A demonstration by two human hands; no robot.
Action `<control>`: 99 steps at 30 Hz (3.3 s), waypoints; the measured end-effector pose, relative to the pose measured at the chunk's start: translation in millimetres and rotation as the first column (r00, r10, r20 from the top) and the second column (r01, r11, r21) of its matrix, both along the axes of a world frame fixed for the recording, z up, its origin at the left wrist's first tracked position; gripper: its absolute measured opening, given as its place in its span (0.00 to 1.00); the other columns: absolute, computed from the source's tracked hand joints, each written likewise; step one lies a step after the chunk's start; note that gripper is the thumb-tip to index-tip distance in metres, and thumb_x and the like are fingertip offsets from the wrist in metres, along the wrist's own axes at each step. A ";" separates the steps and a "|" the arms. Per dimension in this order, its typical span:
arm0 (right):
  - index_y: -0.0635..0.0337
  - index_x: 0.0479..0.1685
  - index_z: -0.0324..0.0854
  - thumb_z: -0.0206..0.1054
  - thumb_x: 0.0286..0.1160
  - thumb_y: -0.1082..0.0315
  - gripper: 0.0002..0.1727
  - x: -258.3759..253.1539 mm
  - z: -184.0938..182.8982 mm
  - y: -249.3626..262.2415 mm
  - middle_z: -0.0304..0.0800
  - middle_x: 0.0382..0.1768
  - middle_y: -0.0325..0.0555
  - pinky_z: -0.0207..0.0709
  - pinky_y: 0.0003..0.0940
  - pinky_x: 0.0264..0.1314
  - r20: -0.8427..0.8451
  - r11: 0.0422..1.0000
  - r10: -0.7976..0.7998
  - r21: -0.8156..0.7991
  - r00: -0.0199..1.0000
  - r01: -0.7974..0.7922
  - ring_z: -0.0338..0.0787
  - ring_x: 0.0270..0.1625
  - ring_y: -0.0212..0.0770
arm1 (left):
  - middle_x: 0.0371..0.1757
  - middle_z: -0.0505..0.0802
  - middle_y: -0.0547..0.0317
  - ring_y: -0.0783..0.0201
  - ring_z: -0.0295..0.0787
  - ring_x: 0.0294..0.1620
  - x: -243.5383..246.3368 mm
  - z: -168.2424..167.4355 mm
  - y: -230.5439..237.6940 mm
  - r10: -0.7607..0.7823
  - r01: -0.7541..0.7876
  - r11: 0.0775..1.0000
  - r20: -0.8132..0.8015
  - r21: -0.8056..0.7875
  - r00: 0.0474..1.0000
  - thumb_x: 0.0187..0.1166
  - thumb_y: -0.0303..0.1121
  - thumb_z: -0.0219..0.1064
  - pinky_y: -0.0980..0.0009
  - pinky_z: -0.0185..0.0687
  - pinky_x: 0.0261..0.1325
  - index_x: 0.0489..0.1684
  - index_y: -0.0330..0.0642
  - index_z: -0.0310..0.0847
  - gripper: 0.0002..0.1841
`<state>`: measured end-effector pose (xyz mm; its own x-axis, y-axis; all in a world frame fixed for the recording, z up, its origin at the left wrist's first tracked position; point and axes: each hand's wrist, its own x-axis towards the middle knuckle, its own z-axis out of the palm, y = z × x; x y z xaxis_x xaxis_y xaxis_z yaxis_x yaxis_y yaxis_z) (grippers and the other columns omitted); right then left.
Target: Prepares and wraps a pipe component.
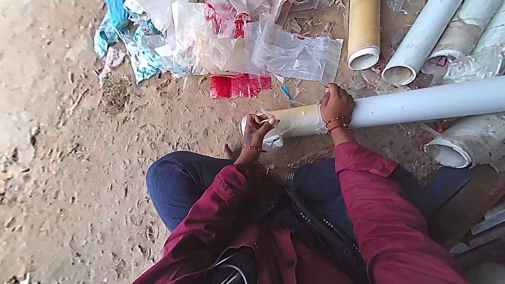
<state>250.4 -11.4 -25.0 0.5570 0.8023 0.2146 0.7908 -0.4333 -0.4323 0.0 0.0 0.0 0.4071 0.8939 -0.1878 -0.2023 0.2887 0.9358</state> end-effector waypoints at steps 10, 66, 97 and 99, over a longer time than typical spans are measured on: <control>0.67 0.69 0.82 0.47 0.89 0.69 0.21 -1.5 3.4 -0.1 0.92 0.59 0.65 0.74 0.63 0.63 0.007 1.000 -0.004 -0.028 1.000 0.005 0.89 0.65 0.66 | 0.58 0.87 0.30 0.30 0.85 0.62 36.1 -8.2 -7.2 0.161 0.751 0.616 -0.971 0.239 0.177 0.81 0.41 0.73 0.40 0.83 0.54 0.59 0.27 0.82 0.23; 0.65 0.70 0.83 0.48 0.90 0.69 0.22 -39.5 -1.4 15.8 0.94 0.52 0.70 0.76 0.69 0.52 0.066 0.996 0.008 0.090 0.998 -0.013 0.93 0.49 0.74 | 0.88 0.73 0.38 0.32 0.70 0.86 -4.5 5.9 -45.5 -0.001 0.758 0.634 -0.979 0.156 0.203 0.91 0.31 0.54 0.42 0.76 0.76 0.72 0.39 0.83 0.18; 0.67 0.70 0.82 0.47 0.91 0.69 0.22 -35.6 1.1 19.4 0.94 0.51 0.70 0.76 0.67 0.55 0.069 0.995 0.046 0.085 0.997 -0.052 0.93 0.51 0.73 | 0.70 0.81 0.23 0.27 0.81 0.70 17.7 5.6 -28.3 -0.198 0.694 0.608 -0.920 -0.386 -0.338 0.89 0.17 0.43 0.39 0.81 0.63 0.73 0.18 0.69 0.19; 0.68 0.70 0.81 0.48 0.91 0.70 0.21 -35.2 7.1 23.6 0.93 0.51 0.71 0.75 0.68 0.57 0.061 0.997 0.068 0.041 0.996 -0.071 0.93 0.52 0.73 | 0.75 0.77 0.21 0.28 0.77 0.76 20.8 6.2 -56.0 -0.341 0.699 0.505 -0.861 -0.507 -0.378 0.92 0.23 0.47 0.38 0.78 0.69 0.77 0.17 0.64 0.20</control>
<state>215.2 12.2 -17.9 0.4857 0.8279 0.2804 0.8430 -0.3588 -0.4007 20.8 -56.0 6.2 0.3571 0.4610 -0.8124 0.8464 -0.5275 0.0728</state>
